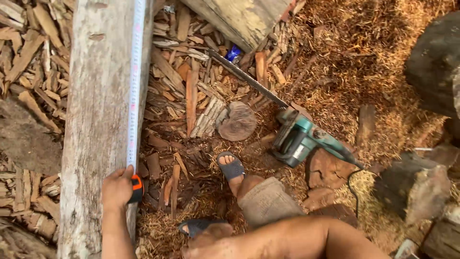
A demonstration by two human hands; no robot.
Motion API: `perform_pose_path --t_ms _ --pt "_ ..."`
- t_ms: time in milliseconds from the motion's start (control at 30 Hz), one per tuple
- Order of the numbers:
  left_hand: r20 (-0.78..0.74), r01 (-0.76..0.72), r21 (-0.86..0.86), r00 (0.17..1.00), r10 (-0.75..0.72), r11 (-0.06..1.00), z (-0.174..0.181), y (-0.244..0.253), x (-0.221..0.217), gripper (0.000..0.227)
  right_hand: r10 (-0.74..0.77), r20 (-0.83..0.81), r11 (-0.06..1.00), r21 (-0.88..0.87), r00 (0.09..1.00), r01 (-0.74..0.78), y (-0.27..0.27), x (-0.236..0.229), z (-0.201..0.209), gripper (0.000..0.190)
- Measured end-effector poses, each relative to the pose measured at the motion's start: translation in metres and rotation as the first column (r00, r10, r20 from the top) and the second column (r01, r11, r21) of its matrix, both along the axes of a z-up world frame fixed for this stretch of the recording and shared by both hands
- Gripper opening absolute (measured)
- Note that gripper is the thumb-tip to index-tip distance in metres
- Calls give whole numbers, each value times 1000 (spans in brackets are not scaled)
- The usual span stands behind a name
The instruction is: The recorder measures wood logs and uses an electric chainsaw to cut them in an outdoor workshop area.
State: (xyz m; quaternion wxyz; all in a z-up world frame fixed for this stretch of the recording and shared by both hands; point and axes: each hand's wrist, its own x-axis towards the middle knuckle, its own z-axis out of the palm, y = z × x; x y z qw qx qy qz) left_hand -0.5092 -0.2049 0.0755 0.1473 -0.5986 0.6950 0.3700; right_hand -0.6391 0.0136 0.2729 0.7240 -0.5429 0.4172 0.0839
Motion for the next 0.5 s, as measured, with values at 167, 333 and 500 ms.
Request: perform_pose_path --t_ms 167,333,500 --pt "-141 -253 157 951 275 955 86 11 -83 34 -357 -30 924 138 934 357 6 -65 27 61" --pt "-259 -406 308 834 487 860 166 19 -96 29 -595 -224 655 422 772 627 44 -94 7 51" --pt "-311 -489 331 751 583 807 141 -5 -26 35 -948 -222 203 138 230 969 170 -94 -136 34"
